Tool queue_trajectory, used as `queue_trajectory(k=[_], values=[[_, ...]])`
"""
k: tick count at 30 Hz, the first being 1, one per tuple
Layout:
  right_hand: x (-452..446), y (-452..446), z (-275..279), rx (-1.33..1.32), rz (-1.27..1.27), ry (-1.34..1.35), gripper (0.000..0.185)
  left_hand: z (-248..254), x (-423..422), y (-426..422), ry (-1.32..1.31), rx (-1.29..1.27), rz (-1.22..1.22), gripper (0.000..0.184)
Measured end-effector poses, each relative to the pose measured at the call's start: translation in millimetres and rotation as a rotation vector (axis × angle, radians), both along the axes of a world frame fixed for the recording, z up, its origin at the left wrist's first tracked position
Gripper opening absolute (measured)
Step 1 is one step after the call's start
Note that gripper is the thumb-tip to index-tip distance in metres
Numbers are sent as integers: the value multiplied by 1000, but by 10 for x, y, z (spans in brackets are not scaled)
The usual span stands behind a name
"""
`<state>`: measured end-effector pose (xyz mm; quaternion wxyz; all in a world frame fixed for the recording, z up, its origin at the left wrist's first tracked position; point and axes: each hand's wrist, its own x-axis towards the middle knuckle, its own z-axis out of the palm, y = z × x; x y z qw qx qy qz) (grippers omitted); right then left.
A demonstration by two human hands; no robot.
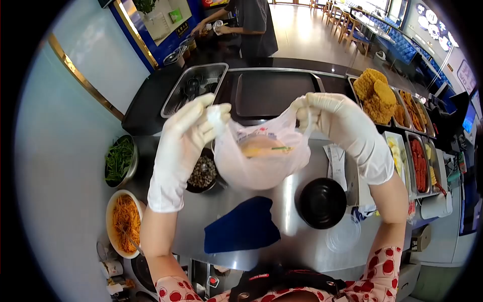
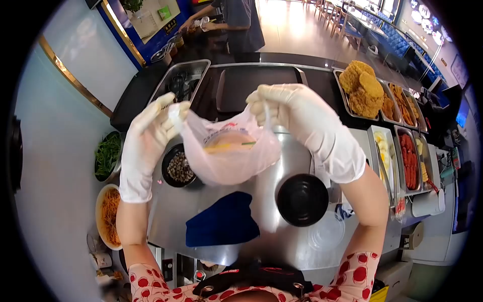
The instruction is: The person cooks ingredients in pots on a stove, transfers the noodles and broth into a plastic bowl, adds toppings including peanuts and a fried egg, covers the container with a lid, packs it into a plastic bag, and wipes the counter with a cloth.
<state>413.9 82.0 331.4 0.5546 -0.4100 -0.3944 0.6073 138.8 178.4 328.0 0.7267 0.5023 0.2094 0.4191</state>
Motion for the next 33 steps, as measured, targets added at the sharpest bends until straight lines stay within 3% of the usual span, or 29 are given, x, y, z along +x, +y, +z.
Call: queue_trajectory(k=[4,15,20,27,32,33], values=[[425,537,-47,43,-61,-40,23,32,501,663,-20,-71,-8,35],[1478,2019,-604,37,-372,16,22,-588,1972,2289,-58,27,80,37],[1830,2464,-892,68,-392,-15,20,-889,2341,2689,-53,33,101,39],[2239,2818,-1207,142,-423,16,34,-1107,2472,2911,44,124,111,40],[2220,2777,-1264,50,-450,-183,44,-1207,2444,2962,197,259,131,44],[2238,2742,-1261,14,-455,-242,46,-1259,2458,3006,231,367,210,53]])
